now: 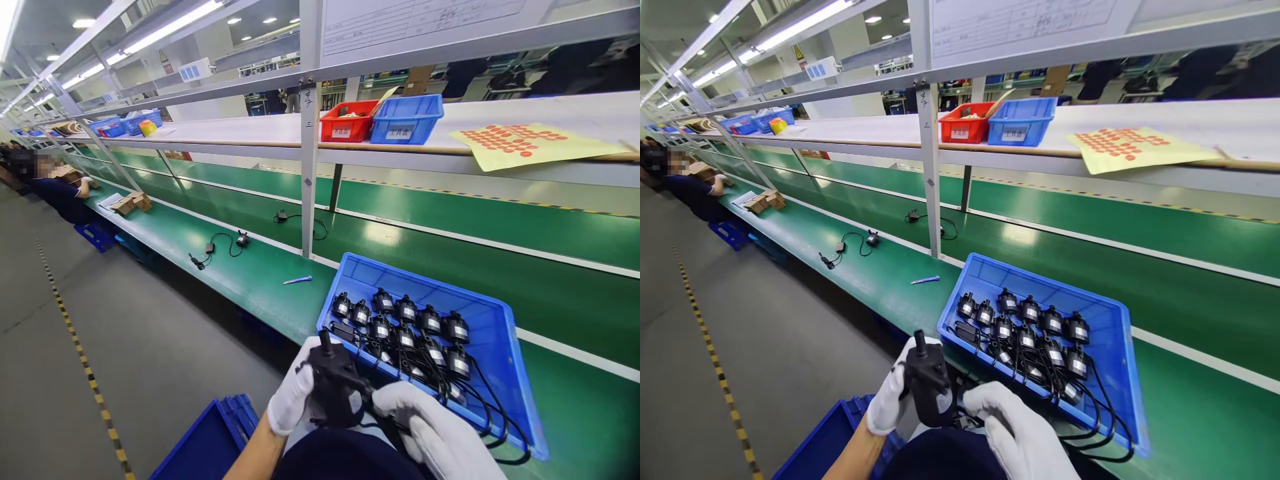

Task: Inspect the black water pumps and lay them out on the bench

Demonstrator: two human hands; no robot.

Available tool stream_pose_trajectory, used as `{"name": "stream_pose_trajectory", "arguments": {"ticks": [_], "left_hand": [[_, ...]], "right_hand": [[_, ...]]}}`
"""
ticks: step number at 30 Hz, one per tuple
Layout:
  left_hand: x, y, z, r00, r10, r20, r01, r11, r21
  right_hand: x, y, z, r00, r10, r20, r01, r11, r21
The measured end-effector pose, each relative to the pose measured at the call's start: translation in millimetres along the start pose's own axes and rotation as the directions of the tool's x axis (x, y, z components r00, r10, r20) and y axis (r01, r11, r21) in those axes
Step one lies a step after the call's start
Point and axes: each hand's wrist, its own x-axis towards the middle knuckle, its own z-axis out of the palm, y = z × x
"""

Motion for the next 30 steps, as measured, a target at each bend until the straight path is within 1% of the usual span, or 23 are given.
{"name": "stream_pose_trajectory", "arguments": {"ticks": [1,2,3,4,5,7,9,10,11,13,18,21,25,28,30], "left_hand": [[-3.5,2.4,-2.9,0.993,0.115,-0.026,-0.107,0.969,0.225],[-6.9,3.1,-5.7,0.976,0.218,-0.02,-0.19,0.89,0.415],[-10.0,2.0,-8.6,0.954,0.3,0.0,-0.249,0.792,0.557],[-12.7,-0.6,-11.3,0.928,0.372,0.023,-0.294,0.694,0.657],[-14.8,-4.0,-13.8,0.9,0.433,0.05,-0.329,0.6,0.729],[-17.6,-10.1,-17.2,0.845,0.522,0.117,-0.379,0.431,0.819],[-18.5,-11.7,-17.8,0.799,0.576,0.172,-0.406,0.307,0.861],[-18.4,-10.6,-16.8,0.785,0.591,0.187,-0.411,0.271,0.87],[-18.1,-8.5,-15.3,0.778,0.597,0.194,-0.413,0.253,0.875],[-17.2,-3.4,-11.1,0.782,0.593,0.191,-0.411,0.262,0.873],[-14.0,0.9,-2.9,0.834,0.538,0.123,-0.367,0.373,0.852],[-11.5,-0.9,-1.9,0.851,0.516,0.098,-0.348,0.412,0.842],[-10.4,-1.2,-2.4,0.845,0.524,0.106,-0.354,0.399,0.846],[-12.3,-0.4,-2.5,0.84,0.532,0.11,-0.35,0.377,0.858],[-13.6,-1.0,-2.3,0.845,0.525,0.102,-0.337,0.374,0.864]], "right_hand": [[2.8,1.5,2.6,1.0,-0.008,-0.005,0.009,0.999,0.046],[5.7,2.5,5.3,1.0,-0.012,0.002,0.011,0.996,0.085],[8.7,2.7,7.5,1.0,-0.011,0.021,0.009,0.993,0.115],[11.4,1.7,8.9,0.999,-0.011,0.038,0.006,0.99,0.138],[13.8,-0.5,9.3,0.998,-0.012,0.055,0.004,0.988,0.152],[17.0,-8.6,7.3,0.997,-0.022,0.08,0.009,0.987,0.16],[18.3,-18.6,3.5,0.996,-0.029,0.082,0.016,0.988,0.152],[18.6,-22.9,1.8,0.996,-0.029,0.082,0.016,0.989,0.15],[19.0,-26.3,0.6,0.996,-0.024,0.083,0.011,0.988,0.153],[20.2,-29.7,0.0,0.996,-0.01,0.088,-0.007,0.982,0.187],[26.4,-23.4,4.2,0.995,0.013,0.103,-0.046,0.943,0.329],[28.5,-18.9,5.9,0.994,0.013,0.111,-0.055,0.921,0.386],[27.7,-16.4,6.2,0.992,0.03,0.123,-0.077,0.914,0.399],[25.8,-14.0,5.6,0.992,0.074,0.098,-0.104,0.93,0.353],[25.0,-11.1,5.1,0.992,0.104,0.072,-0.121,0.942,0.314]]}}
